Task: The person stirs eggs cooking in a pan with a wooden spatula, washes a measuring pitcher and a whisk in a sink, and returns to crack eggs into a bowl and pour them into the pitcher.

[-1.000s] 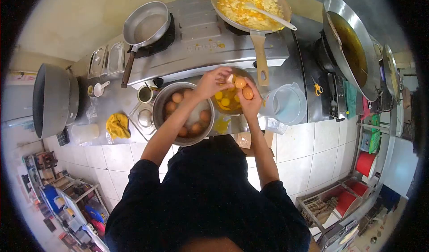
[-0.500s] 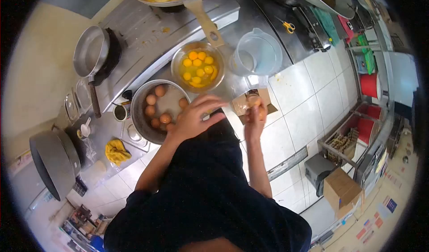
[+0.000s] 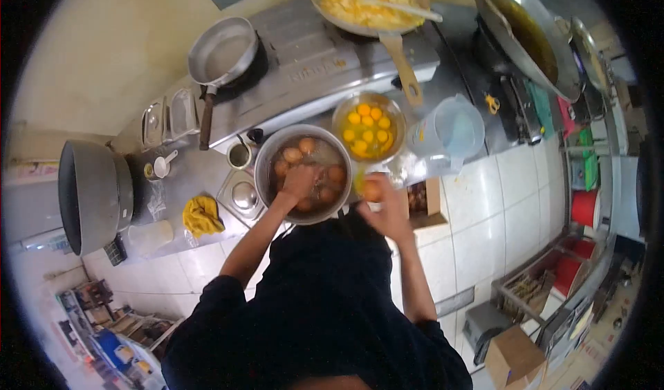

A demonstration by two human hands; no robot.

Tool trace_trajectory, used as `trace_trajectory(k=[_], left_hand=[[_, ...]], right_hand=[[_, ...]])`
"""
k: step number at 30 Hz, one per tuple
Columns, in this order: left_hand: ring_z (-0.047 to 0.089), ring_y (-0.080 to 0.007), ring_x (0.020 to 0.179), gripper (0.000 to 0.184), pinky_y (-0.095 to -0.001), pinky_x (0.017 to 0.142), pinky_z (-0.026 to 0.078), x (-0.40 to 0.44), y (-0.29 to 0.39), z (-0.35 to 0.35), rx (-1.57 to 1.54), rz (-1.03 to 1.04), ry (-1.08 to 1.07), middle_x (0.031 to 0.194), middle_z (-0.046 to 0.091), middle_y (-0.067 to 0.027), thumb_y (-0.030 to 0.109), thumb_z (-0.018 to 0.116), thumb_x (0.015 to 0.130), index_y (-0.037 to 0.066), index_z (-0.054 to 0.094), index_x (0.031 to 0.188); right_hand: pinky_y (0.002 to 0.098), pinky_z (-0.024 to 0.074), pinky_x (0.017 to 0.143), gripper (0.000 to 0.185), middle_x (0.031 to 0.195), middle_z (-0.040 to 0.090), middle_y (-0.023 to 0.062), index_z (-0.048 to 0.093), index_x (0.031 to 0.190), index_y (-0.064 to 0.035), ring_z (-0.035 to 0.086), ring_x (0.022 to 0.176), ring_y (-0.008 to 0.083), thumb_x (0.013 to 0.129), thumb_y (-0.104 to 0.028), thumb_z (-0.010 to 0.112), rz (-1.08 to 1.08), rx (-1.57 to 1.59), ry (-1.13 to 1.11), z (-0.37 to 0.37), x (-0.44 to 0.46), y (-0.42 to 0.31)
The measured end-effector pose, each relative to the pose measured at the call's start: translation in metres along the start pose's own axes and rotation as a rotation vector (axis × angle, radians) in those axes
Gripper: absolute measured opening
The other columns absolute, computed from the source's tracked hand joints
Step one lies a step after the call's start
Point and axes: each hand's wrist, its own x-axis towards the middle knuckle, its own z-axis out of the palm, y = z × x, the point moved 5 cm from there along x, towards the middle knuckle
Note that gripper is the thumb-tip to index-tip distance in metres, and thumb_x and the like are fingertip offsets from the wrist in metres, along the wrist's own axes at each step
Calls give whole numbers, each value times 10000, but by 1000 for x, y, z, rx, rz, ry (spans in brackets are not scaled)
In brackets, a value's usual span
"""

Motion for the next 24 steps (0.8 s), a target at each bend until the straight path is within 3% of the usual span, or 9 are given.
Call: trace_trajectory(k=[2, 7, 10, 12, 15, 17, 20, 22, 24], left_hand=[[607, -387, 883, 198, -455, 779, 482, -1, -8, -3, -15, -62, 11, 943, 598, -285, 130, 564, 820, -12, 622, 945], [569, -416, 983, 443, -436, 857, 460, -33, -25, -3, -449, 126, 254, 1057, 579, -282, 58, 444, 848, -12, 420, 1284], [546, -402, 1073, 518, -432, 912, 440, -52, -8, -21, -413, 163, 230, 1273, 492, -246, 55, 479, 815, 11, 385, 1322], [564, -383, 1054, 470, -422, 892, 455, -70, 16, -61, -533, 85, 232, 1226, 530, -228, 83, 491, 839, 20, 416, 1298], [596, -345, 1014, 379, -401, 844, 484, -61, 42, -91, -716, 63, 349, 1128, 591, -202, 135, 513, 877, 27, 476, 1239], [618, -288, 968, 305, -363, 828, 491, -31, 60, -103, -790, 96, 465, 1043, 630, -166, 151, 522, 897, 20, 539, 1172], [595, -183, 932, 315, -313, 831, 467, 42, 105, -109, -1188, 151, 522, 992, 633, -107, 187, 553, 897, 12, 535, 1159], [589, -172, 932, 390, -310, 803, 468, 95, 132, -109, -1270, 78, 557, 1021, 617, -75, 263, 560, 900, 6, 495, 1187], [590, -168, 932, 423, -316, 803, 469, 138, 149, -102, -1459, -32, 540, 1034, 612, -62, 302, 553, 903, 15, 478, 1205]], right_hand=[[432, 472, 845, 422, 1101, 516, 195, 504, 1150, -54, 542, 1008, 401, 750, -108, 629, -270, -202, -231, 50, 37, -16], [460, 457, 860, 382, 1117, 529, 186, 527, 1159, -57, 541, 1031, 374, 801, -179, 579, -202, -690, -477, 137, 78, 53], [452, 473, 823, 321, 1030, 587, 169, 579, 1089, -68, 580, 975, 344, 808, -222, 594, -379, -632, -573, 107, 88, 6], [455, 480, 816, 252, 994, 630, 172, 633, 1001, -77, 619, 933, 323, 853, -267, 557, -213, -655, -627, 31, 127, -72], [413, 494, 738, 192, 874, 667, 120, 680, 919, -127, 630, 847, 316, 802, -259, 605, -472, -792, -158, -92, 230, -110], [435, 482, 775, 300, 895, 663, 150, 684, 913, -80, 619, 869, 333, 849, -337, 543, -249, -1043, -26, -147, 321, -97], [439, 462, 834, 345, 964, 638, 189, 692, 894, -62, 582, 959, 352, 821, -377, 570, -471, -1259, -97, -167, 416, -40], [439, 444, 876, 390, 1037, 598, 205, 696, 907, -64, 535, 1045, 356, 776, -422, 614, -236, -1507, -462, -155, 455, 5], [438, 444, 885, 405, 1004, 601, 201, 699, 936, -69, 546, 1029, 342, 748, -423, 637, -328, -1555, -475, -144, 459, 10]])
